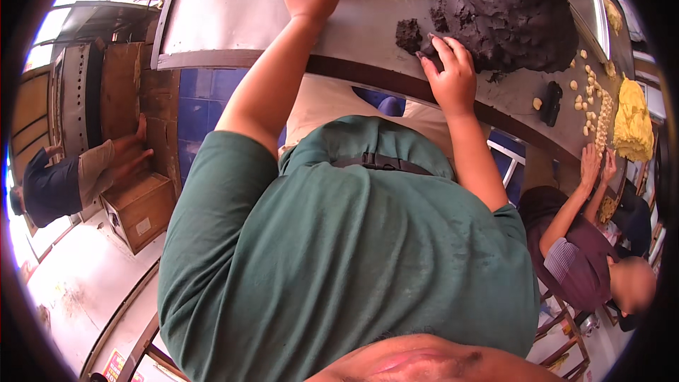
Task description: The person picks up a small piece of light-colored dough, flattens it by hand, takes a small piece of dark-colored filling, places the filling onto the dough, and wraps the dough around the filling before setting the assembled piece back onto the table.
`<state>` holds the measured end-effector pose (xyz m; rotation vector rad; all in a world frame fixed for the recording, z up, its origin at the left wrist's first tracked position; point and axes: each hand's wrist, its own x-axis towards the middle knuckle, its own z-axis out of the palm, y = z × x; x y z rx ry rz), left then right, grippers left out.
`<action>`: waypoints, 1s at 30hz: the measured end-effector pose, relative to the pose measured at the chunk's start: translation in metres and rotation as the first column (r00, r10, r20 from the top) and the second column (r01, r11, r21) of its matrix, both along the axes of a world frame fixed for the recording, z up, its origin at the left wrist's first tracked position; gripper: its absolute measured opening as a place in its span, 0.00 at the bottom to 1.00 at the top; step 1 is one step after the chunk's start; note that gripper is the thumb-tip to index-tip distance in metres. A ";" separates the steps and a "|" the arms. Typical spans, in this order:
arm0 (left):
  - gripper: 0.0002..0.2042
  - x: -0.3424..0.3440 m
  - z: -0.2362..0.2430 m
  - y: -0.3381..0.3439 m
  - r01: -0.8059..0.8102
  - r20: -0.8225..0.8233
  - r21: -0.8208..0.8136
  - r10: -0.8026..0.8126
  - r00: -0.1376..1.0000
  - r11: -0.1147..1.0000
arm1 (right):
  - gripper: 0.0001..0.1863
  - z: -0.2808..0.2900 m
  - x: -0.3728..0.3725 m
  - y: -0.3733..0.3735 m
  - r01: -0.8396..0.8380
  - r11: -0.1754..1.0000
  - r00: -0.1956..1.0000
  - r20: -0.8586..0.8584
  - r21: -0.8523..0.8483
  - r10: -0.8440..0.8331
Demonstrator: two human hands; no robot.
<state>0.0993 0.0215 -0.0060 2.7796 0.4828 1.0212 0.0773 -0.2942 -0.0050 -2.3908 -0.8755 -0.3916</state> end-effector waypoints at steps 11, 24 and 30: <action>0.12 -0.086 0.022 0.016 0.131 -0.156 -0.298 -0.184 0.970 0.945 | 0.21 -0.001 0.005 0.003 -0.019 0.993 1.000 -0.008 0.115 0.020; 0.19 -0.115 0.050 -0.036 -0.046 -0.121 -0.972 -0.323 0.939 0.229 | 0.19 0.000 0.001 0.004 -0.053 0.985 0.994 -0.084 0.167 0.067; 0.31 -0.112 0.080 -0.109 0.047 0.282 -0.841 -0.362 0.889 -0.539 | 0.15 0.047 -0.008 0.037 -0.230 0.921 0.973 0.060 0.314 0.223</action>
